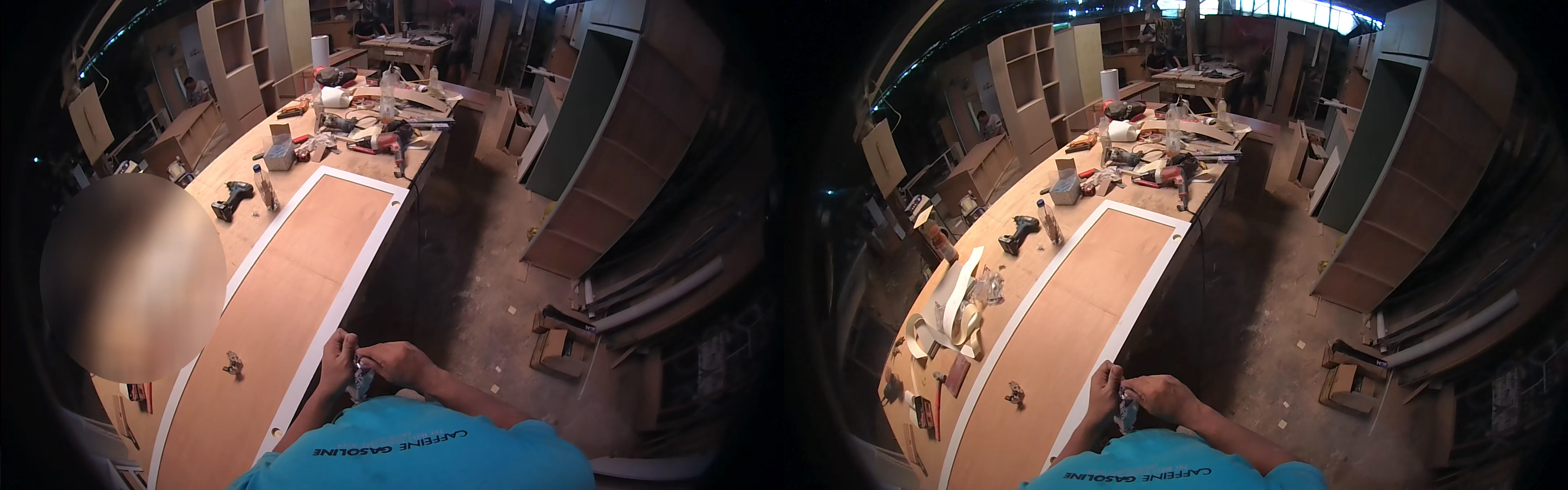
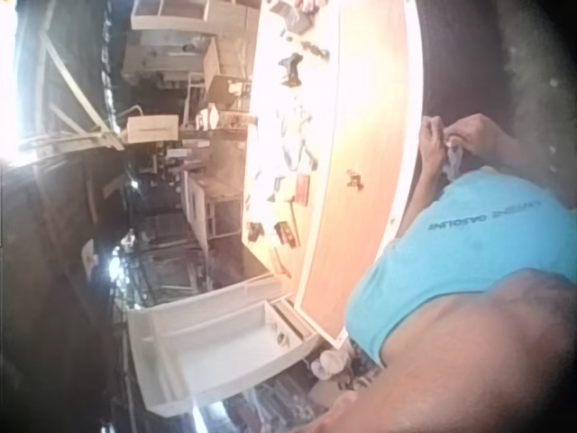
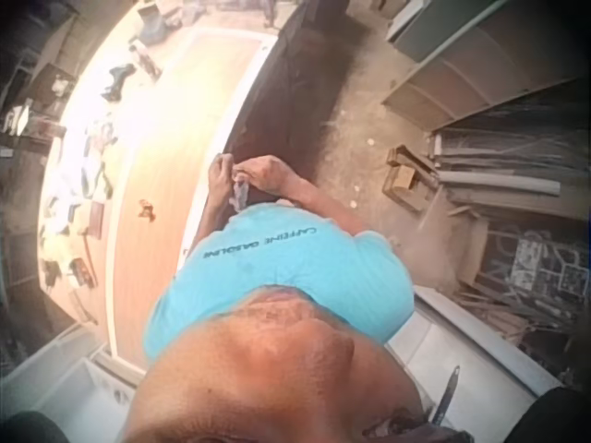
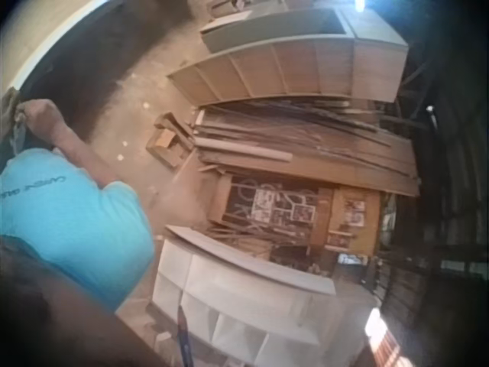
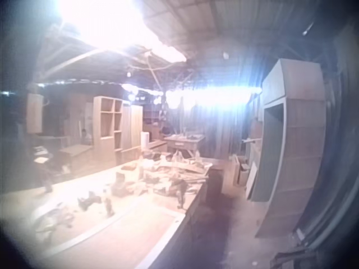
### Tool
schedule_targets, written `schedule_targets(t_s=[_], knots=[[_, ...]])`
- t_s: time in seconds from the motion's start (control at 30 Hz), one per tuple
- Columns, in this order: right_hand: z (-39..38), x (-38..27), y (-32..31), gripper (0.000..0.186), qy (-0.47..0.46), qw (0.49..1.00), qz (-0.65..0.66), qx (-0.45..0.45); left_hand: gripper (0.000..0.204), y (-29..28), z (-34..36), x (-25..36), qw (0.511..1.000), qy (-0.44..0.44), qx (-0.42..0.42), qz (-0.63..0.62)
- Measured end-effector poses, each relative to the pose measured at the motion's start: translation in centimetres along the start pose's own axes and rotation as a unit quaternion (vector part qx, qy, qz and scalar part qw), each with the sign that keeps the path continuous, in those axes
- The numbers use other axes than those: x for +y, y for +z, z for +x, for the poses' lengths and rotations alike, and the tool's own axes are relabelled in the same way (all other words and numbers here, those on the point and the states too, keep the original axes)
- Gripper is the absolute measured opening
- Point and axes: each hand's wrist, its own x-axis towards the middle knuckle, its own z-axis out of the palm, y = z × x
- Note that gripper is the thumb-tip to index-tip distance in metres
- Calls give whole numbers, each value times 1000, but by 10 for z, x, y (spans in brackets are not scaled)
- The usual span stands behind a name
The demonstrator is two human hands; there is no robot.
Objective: The person drills holes into a white board using a power drill and then removes metal hinges from a plastic bag.
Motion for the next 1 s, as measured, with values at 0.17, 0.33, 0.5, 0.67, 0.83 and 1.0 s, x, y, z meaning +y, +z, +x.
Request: schedule_targets(t_s=[0.17, 0.33, 0.5, 0.67, 0.83, 1.0], knots=[[12, -12, 8, 20, 127, 978, 161, 33, 36, -18, 7, 2, 993, -27, -58, -95], [25, -29, 37, 18, 300, 897, 311, 92, 22, -20, -5, 7, 982, 119, 140, 54], [37, -37, 43, 13, 163, 966, 145, 136, 24, -30, -38, 31, 995, 87, 36, -25], [44, -55, 42, 12, 30, 992, 90, 79, 13, -53, -60, 54, 996, 67, 30, -50], [43, -67, 38, 11, -50, 992, 113, 7, 10, -73, -74, 67, 994, 81, -35, 59], [52, -73, 15, 13, -118, 983, 79, -115, 16, -79, -82, 82, 957, 205, -62, 197]])
